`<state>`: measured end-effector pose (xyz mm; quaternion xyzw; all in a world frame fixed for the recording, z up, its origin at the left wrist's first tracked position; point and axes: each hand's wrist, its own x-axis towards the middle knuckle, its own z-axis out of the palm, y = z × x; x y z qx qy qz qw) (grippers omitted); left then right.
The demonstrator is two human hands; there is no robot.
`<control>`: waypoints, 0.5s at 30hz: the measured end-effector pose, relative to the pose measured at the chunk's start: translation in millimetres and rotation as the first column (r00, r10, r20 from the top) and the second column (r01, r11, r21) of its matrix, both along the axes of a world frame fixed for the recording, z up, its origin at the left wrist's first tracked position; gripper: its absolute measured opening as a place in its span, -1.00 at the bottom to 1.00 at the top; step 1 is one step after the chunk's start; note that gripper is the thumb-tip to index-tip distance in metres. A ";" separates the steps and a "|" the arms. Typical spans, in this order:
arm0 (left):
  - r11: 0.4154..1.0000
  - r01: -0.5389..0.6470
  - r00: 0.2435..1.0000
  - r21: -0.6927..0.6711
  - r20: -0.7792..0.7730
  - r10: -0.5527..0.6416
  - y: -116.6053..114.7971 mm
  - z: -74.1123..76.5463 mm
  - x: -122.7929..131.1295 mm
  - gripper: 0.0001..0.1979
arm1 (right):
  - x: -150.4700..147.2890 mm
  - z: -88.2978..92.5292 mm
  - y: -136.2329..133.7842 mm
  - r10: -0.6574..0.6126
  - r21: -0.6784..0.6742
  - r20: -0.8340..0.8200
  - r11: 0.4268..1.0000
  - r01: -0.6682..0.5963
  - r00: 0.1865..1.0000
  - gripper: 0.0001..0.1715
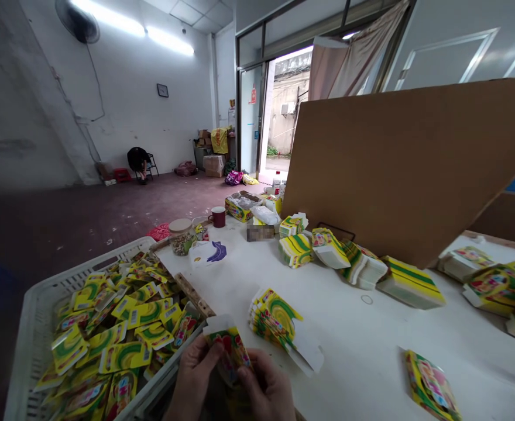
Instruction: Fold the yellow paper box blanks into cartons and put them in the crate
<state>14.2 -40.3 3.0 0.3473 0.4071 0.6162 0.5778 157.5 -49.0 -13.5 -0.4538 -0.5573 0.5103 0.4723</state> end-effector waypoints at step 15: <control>0.932 0.363 0.667 0.014 -0.702 -0.250 -6.8 46.0 -34.1 -0.42 | 9.9 8.0 0.0 -0.397 0.634 0.482 0.773 0.001 0.781 -0.32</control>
